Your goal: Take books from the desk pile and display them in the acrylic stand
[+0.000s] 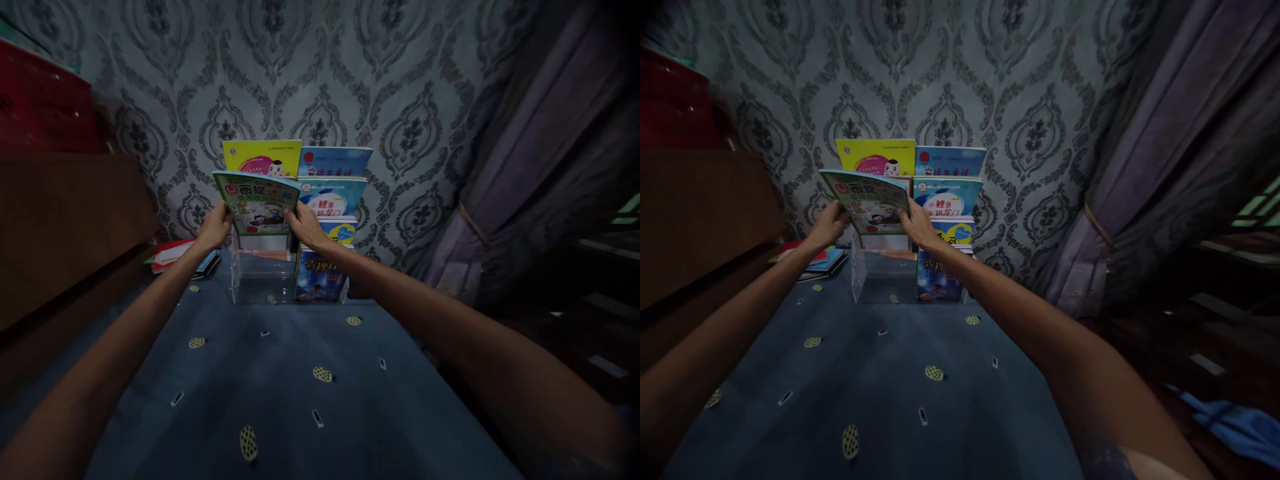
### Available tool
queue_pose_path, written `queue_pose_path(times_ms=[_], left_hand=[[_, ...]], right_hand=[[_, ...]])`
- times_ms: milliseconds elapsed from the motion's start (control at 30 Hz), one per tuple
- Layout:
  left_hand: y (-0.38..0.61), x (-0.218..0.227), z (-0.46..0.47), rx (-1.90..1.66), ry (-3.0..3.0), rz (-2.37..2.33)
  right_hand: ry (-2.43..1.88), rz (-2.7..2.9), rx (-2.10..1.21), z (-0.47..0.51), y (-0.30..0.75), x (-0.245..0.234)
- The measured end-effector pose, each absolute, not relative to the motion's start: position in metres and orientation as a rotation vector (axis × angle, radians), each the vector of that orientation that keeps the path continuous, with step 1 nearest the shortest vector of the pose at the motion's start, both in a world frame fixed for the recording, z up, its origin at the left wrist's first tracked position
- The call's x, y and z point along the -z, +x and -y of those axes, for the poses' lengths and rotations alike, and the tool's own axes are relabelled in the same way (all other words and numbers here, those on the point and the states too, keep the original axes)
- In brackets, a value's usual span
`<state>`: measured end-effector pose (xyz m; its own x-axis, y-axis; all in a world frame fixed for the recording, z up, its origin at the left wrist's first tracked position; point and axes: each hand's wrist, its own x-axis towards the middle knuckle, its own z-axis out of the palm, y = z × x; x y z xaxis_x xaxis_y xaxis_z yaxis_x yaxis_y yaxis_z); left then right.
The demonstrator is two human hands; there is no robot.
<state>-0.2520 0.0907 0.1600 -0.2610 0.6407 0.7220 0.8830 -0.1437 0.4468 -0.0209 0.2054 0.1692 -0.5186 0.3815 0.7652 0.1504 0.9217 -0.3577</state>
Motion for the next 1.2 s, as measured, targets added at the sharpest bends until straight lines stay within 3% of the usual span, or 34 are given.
queue_pose_path(times_ms=[467, 867, 1200], left_hand=[[-0.26, -0.132, -0.101, 1.245, -1.651, 1.892], [-0.264, -0.141, -0.126, 1.3, -1.605, 1.988], [-0.266, -0.146, -0.133, 1.32, -1.561, 2.049]], right_hand=[[-0.926, 2.189, -0.074, -0.191, -0.016, -0.187], [-0.87, 2.086, -0.487, -0.208, -0.029, -0.2], [-0.793, 2.093, -0.455, -0.201, -0.033, -0.188]])
